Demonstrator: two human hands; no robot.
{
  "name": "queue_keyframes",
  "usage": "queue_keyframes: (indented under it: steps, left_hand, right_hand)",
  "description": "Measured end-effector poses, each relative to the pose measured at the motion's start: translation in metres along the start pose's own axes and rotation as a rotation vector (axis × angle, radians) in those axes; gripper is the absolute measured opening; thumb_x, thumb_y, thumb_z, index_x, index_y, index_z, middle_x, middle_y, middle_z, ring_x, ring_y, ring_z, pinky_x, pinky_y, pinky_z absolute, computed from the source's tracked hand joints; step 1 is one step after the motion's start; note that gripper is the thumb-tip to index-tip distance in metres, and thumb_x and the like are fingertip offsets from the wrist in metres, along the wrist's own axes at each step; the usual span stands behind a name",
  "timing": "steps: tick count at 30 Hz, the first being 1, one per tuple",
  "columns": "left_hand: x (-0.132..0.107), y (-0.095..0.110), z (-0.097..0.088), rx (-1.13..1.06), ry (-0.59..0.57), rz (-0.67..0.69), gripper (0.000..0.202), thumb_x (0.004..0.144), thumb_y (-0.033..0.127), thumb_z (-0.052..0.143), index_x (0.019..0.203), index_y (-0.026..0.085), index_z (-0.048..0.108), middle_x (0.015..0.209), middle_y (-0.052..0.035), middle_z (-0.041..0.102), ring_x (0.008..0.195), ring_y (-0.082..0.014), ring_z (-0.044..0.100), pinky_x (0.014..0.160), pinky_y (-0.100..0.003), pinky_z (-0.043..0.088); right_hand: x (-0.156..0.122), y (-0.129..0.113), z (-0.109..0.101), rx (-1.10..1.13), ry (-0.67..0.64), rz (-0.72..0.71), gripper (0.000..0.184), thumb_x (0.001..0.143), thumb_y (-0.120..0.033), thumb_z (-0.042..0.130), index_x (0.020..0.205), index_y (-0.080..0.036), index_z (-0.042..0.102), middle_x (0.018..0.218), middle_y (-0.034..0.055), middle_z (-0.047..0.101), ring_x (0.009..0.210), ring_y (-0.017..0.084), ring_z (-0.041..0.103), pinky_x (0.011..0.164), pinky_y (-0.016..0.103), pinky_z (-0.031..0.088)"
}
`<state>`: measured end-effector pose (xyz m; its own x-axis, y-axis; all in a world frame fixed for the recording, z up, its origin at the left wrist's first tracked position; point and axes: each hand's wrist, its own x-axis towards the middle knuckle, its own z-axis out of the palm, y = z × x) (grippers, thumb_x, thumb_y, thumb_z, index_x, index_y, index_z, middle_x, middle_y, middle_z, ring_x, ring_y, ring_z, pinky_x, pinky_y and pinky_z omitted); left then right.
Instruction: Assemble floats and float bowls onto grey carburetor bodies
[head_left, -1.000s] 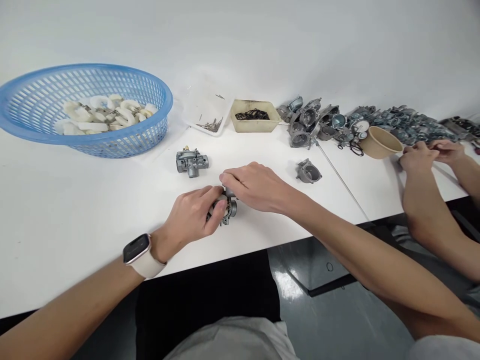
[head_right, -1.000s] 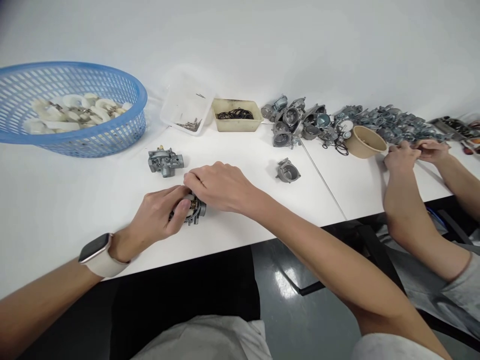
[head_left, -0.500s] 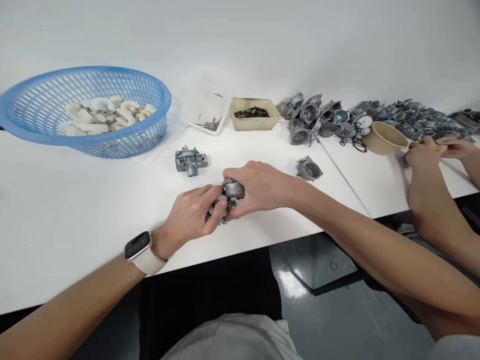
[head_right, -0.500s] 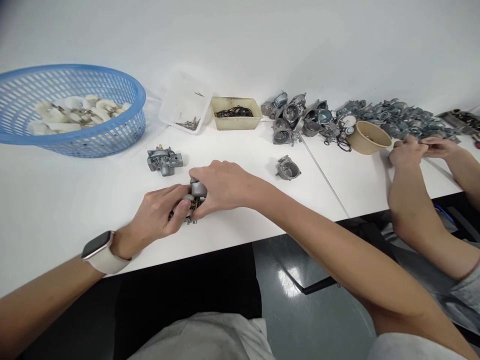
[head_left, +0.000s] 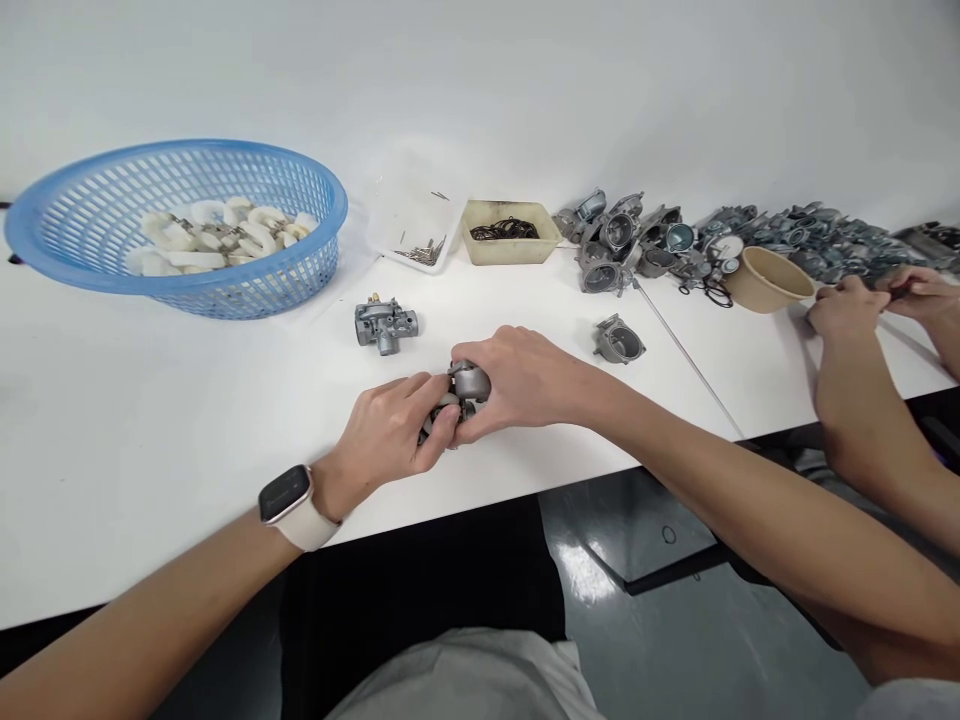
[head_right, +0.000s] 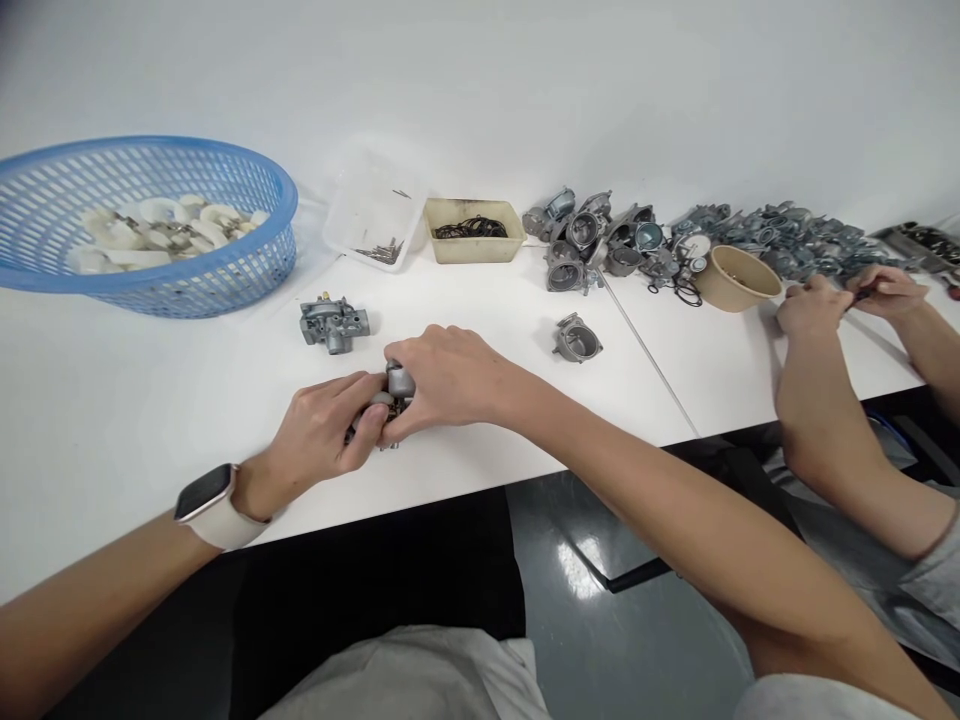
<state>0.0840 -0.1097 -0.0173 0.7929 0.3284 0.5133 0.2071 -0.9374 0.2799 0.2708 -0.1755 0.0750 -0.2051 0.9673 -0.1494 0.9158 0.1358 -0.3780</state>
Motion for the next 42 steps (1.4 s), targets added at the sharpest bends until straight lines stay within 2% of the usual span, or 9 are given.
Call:
queue_keyframes:
  steps: [10,17,26,31,35,42]
  left_hand:
    - [0.001,0.002,0.000,0.013,0.037,-0.011,0.032,0.105,0.029,0.034,0.084,0.018,0.056,0.068,-0.0008,0.055,0.056,-0.0170,0.050,0.054,-0.029,0.036]
    - [0.001,0.003,0.000,0.031,0.045,-0.014,0.033,0.105,0.030,0.035,0.084,0.018,0.057,0.068,-0.0010,0.055,0.055,-0.0167,0.048,0.053,-0.029,0.034]
    - [-0.003,0.000,0.000,0.051,0.025,-0.019,0.031,0.105,0.033,0.038,0.093,0.016,0.061,0.070,-0.0016,0.056,0.058,-0.0176,0.053,0.055,-0.029,0.036]
    - [-0.003,-0.001,0.000,0.051,0.034,-0.025,0.032,0.105,0.034,0.037,0.091,0.017,0.060,0.069,-0.0014,0.056,0.058,-0.0178,0.055,0.053,-0.030,0.035]
    - [-0.002,-0.001,0.001,0.061,0.033,-0.042,0.032,0.105,0.033,0.036,0.090,0.017,0.059,0.070,-0.0022,0.059,0.059,-0.0189,0.058,0.053,-0.030,0.035]
    - [-0.003,-0.001,0.002,0.070,0.036,-0.043,0.028,0.104,0.033,0.038,0.092,0.018,0.059,0.073,-0.0033,0.063,0.062,-0.0198,0.062,0.055,-0.031,0.038]
  right_hand:
    - [0.002,0.005,0.005,0.044,0.068,-0.036,0.048,0.066,-0.051,0.078,0.067,-0.023,0.039,0.054,-0.0078,0.044,0.052,0.010,0.034,0.055,0.027,0.022]
    - [0.000,0.004,0.007,0.061,0.076,-0.024,0.045,0.067,-0.049,0.078,0.068,-0.023,0.042,0.054,-0.0082,0.042,0.052,0.011,0.034,0.054,0.027,0.023]
    - [-0.006,0.005,0.012,0.016,0.104,0.065,0.050,0.067,-0.062,0.074,0.076,-0.024,0.042,0.060,-0.0061,0.048,0.054,0.012,0.040,0.054,0.027,0.025]
    - [-0.006,0.003,0.013,-0.048,0.109,0.034,0.050,0.069,-0.063,0.073,0.080,-0.024,0.043,0.064,-0.0044,0.051,0.052,0.012,0.038,0.053,0.027,0.024]
    - [-0.002,0.001,0.012,-0.109,0.092,0.036,0.055,0.069,-0.069,0.073,0.083,-0.023,0.047,0.066,-0.0027,0.055,0.053,0.012,0.040,0.055,0.027,0.025]
    - [0.000,0.006,0.012,-0.033,0.102,0.017,0.057,0.066,-0.068,0.076,0.075,-0.023,0.043,0.064,-0.0048,0.052,0.055,0.011,0.038,0.056,0.027,0.023]
